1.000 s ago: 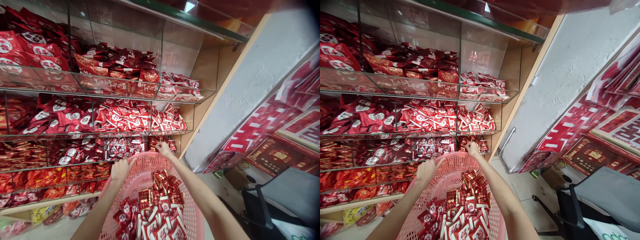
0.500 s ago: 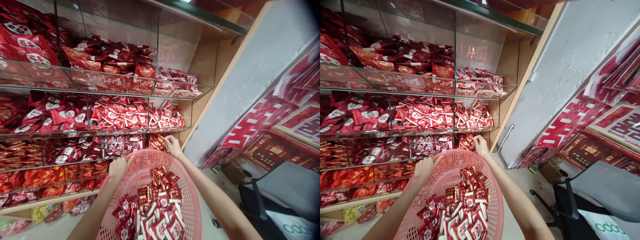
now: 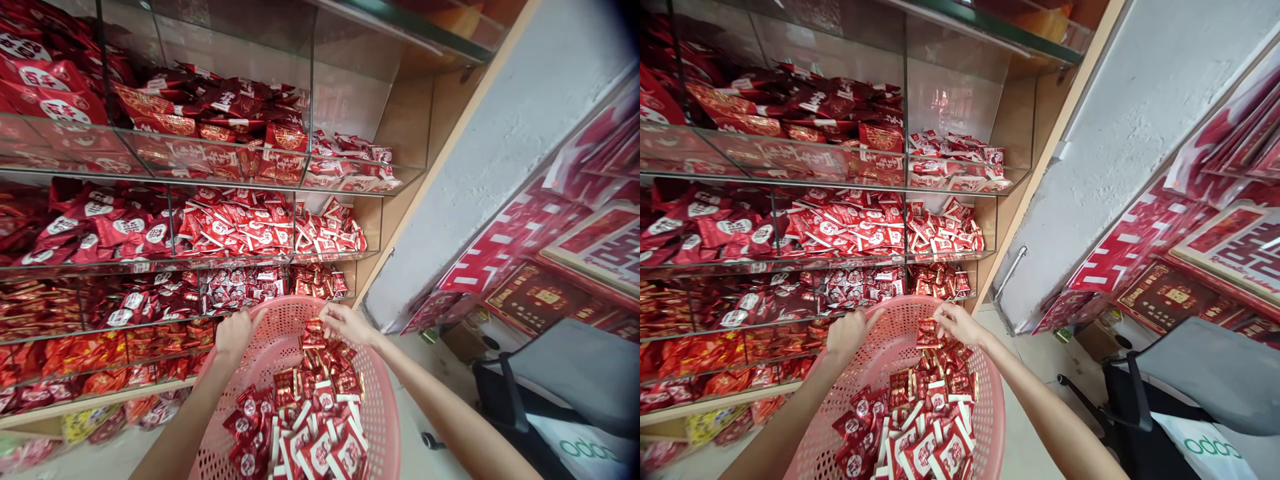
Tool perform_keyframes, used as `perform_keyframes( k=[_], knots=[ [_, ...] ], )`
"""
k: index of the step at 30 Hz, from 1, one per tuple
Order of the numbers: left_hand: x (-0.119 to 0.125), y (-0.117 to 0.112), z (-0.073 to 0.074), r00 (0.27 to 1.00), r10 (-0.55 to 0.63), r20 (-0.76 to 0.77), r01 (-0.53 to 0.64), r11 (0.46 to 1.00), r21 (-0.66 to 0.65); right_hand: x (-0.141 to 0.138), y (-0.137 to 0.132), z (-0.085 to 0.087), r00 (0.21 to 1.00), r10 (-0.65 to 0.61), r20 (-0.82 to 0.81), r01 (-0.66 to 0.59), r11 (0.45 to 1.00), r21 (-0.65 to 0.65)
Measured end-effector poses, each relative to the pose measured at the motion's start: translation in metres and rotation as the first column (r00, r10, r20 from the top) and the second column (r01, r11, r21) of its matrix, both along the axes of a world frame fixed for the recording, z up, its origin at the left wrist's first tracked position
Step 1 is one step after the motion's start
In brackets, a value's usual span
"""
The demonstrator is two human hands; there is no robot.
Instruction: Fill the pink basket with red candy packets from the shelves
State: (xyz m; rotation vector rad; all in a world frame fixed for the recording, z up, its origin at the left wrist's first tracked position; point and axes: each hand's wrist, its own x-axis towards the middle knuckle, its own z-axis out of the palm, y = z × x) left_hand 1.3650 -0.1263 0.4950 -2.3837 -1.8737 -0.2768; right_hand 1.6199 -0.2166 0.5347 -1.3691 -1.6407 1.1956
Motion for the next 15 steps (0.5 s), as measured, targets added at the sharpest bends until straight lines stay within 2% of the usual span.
perform_keyframes(
  k=[3, 7, 11, 15],
  knots=[
    [0.000, 0.000, 0.000, 1.000, 0.001, 0.004, -0.001, 1.000, -0.003, 0.007, -0.003, 0.000, 1.000, 0.014, -0.018, -0.015, 1.000, -0.019],
    [0.000, 0.000, 0.000, 1.000, -0.002, -0.015, 0.002, 1.000, 0.005, 0.018, -0.015, 0.001, 0.998, 0.047, 0.045, -0.043, 0.996, -0.077],
    [0.001, 0.000, 0.001, 1.000, 0.003, -0.025, -0.002, 1.000, 0.010, 0.019, -0.029, -0.012, 0.994, -0.066, 0.092, 0.075, 0.993, -0.092],
    [0.001, -0.001, 0.002, 1.000, 0.011, -0.024, -0.011, 1.000, 0.005, 0.012, -0.044, -0.032, 0.981, -0.195, 0.013, 0.195, 0.976, -0.097]
  ],
)
